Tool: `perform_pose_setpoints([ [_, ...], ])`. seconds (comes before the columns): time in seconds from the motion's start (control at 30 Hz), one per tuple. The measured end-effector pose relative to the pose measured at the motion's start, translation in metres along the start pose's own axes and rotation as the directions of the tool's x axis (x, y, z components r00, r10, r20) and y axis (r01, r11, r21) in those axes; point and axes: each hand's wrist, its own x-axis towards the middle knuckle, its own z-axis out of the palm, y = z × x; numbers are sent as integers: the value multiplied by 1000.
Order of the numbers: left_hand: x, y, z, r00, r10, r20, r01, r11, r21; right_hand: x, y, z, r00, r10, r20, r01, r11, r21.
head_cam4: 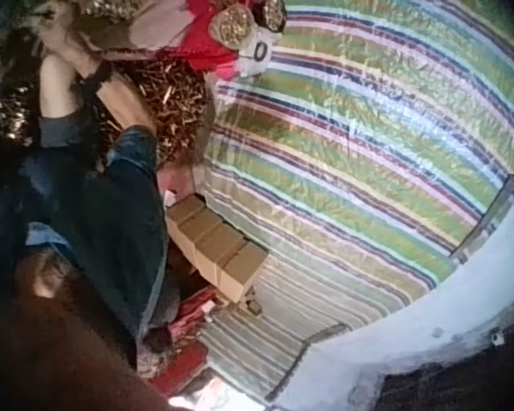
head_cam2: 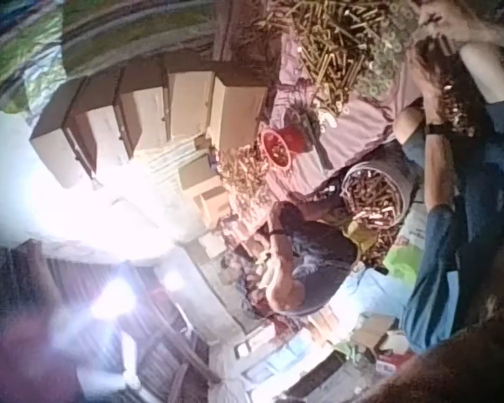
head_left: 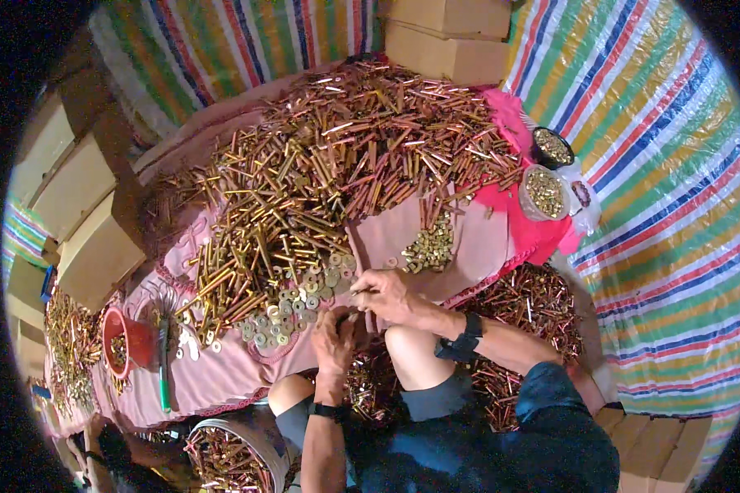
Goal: Manually assembling small metal rods with washers and circular plates at a workshop table.
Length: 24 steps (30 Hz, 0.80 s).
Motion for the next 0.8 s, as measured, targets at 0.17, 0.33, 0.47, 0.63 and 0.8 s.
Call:
perform_pose_setpoints([
  [0.17, 4, 18, -4, 972, -234, -28, 234, 972, -17, -7, 9, -22, 976, 214, -47, -185, 918, 350],
  [0.33, 5, 20, -4, 932, -348, -104, 298, 897, -326, -13, 6, -31, 947, 322, 5, -279, 814, 508],
  [0.47, 4, 15, -3, 932, -343, -119, 280, 888, -363, -19, 8, -36, 939, 245, 242, -334, 817, 470],
  [0.63, 5, 10, -3, 922, -361, -142, 256, 840, -478, -8, -27, -26, 861, 343, 377, -365, 931, -12],
  [0.8, 5, 13, -4, 944, -294, -150, 222, 902, -369, 56, 15, -25, 999, -27, -23, 14, 890, -455],
])
